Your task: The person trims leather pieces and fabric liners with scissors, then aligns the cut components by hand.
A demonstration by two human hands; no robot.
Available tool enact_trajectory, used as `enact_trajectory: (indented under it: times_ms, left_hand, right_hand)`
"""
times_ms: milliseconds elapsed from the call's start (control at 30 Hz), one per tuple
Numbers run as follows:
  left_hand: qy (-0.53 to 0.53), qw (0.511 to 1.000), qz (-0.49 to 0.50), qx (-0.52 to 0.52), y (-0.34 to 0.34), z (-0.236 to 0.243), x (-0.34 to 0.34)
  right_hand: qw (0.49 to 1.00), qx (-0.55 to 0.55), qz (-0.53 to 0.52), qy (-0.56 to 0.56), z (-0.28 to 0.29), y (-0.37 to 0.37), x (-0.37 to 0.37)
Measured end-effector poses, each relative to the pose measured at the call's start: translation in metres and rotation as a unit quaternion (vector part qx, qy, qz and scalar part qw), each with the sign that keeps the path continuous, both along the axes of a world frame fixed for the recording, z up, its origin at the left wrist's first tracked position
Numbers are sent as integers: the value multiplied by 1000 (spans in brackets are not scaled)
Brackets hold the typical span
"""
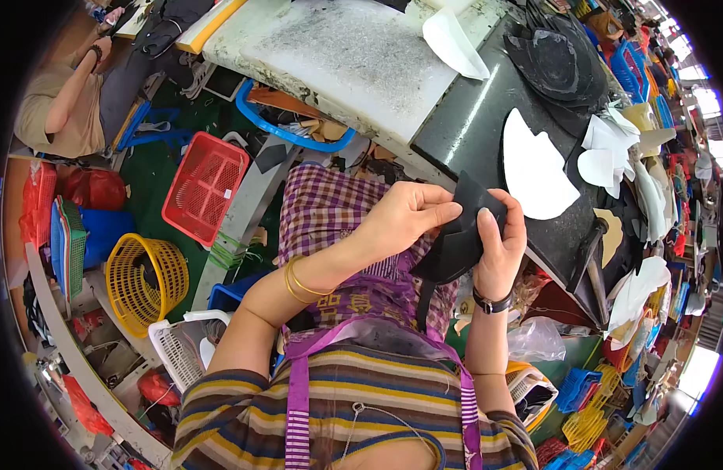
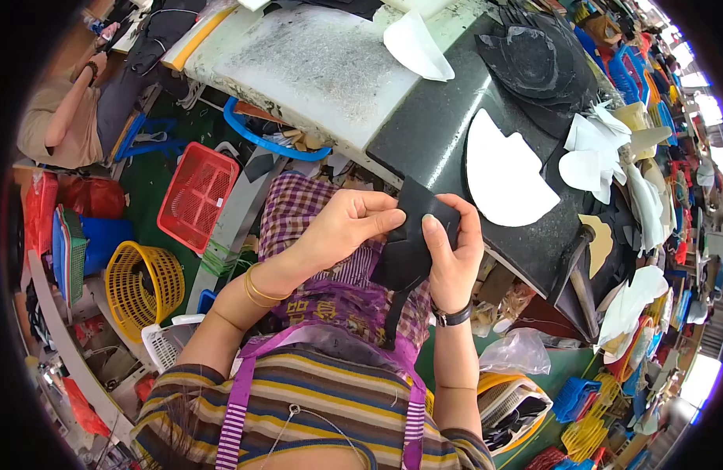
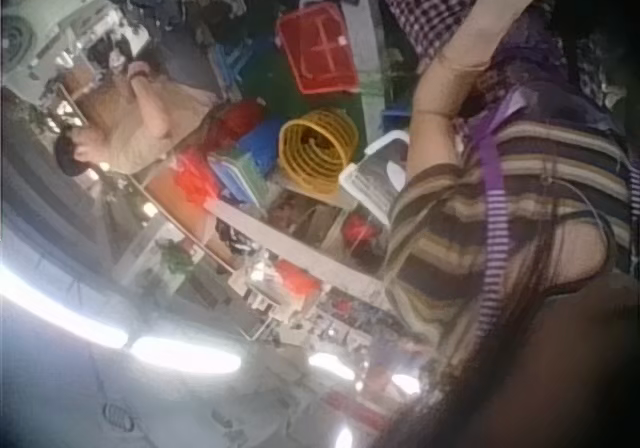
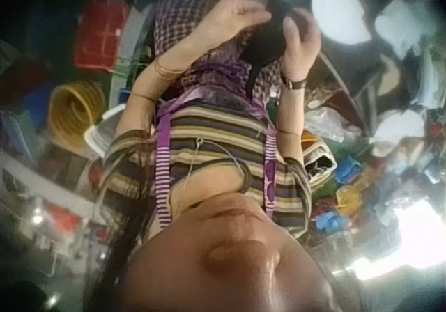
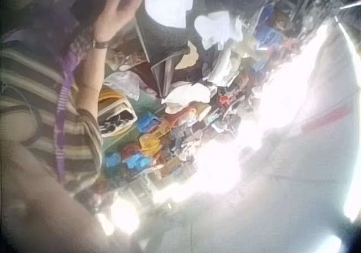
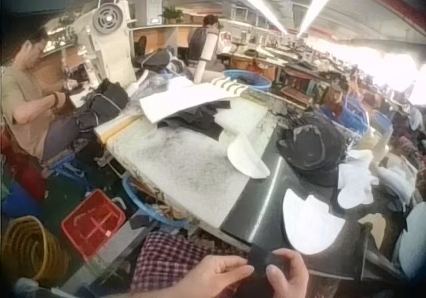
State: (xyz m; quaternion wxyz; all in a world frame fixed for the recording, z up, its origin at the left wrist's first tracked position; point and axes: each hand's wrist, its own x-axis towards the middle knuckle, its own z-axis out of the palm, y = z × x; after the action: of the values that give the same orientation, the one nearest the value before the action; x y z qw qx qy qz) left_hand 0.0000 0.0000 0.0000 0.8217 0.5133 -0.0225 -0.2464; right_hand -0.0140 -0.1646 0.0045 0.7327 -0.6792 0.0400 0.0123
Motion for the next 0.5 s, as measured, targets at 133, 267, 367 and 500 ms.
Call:
enact_trajectory:
  times_ms: [133,267,367,500]
  left_hand:
    - [-54,998,18,15,-3,-4,-5]
    - [-64,994,71,51,-10,-8,-13]
    - [-20,992,118,-43,-13,-6,-17]
    - [32,984,147,-98,-12,0,-15]
  right_hand:
    - [992,-97,-42,-75,0,4,-5]
    - [973,-130,-113,-153,-1,15,-4]
    - [949,-211,-8,-235,2,7,-4]
    - [946,-220,76,-227,3,2,-8]
